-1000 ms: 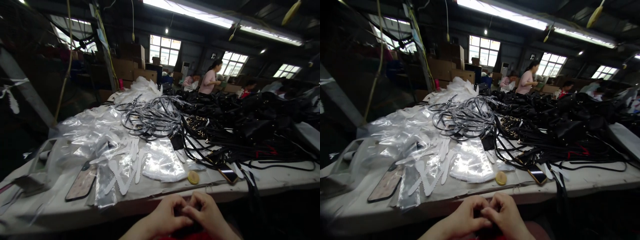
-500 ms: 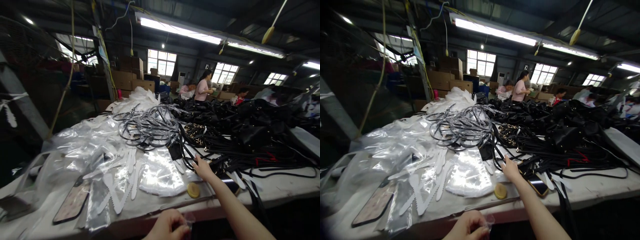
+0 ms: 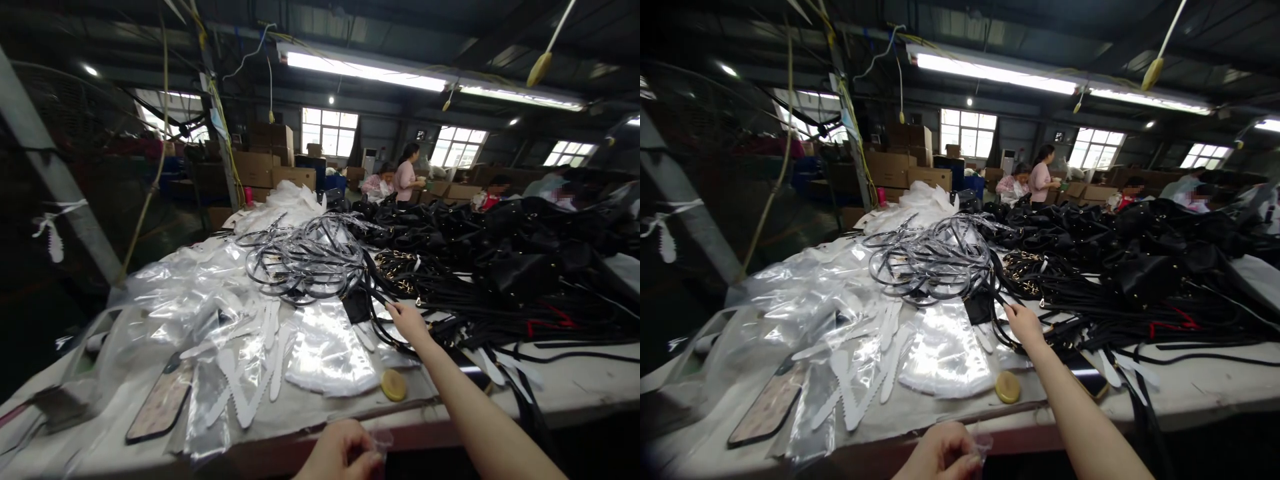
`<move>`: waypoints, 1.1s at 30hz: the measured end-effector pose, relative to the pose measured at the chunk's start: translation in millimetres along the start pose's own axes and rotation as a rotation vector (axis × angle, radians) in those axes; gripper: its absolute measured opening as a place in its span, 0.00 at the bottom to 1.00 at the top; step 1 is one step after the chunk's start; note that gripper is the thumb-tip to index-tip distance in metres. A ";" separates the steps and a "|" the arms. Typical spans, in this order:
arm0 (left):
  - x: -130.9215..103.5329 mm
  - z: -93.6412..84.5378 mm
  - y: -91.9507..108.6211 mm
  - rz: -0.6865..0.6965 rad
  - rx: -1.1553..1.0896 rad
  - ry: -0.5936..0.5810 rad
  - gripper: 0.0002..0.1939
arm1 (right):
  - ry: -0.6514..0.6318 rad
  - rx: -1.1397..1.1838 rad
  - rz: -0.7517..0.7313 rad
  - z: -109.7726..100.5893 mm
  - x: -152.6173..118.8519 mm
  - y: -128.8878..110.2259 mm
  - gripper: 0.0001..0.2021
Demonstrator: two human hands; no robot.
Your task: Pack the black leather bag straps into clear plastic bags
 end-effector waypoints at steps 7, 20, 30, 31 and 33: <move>8.6 -42.2 62.6 0.205 0.180 0.160 0.13 | -0.259 0.109 -0.379 -30.6 -113.0 -8.5 0.23; 25.4 -33.1 84.3 0.287 0.369 0.106 0.06 | -0.073 0.025 -0.411 0.7 -110.2 32.0 0.17; 38.9 -33.9 51.3 0.362 0.675 -0.184 0.06 | -0.261 -0.159 -0.661 23.4 -147.2 -6.1 0.12; 41.7 -38.6 47.3 0.346 0.699 -0.176 0.07 | -0.263 -0.180 -0.644 18.4 -136.4 -0.3 0.11; 48.5 -52.4 44.0 0.321 0.737 -0.120 0.07 | -0.236 -0.223 -0.578 1.4 -104.8 17.5 0.08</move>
Point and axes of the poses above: each hand's wrist, its own x-axis towards the middle knuckle, its own z-axis out of the palm, y = z × x, the point moved 7 cm from there along x, towards the middle knuckle, and after that the axes turned 13 degrees about z, right-handed, at the moved point
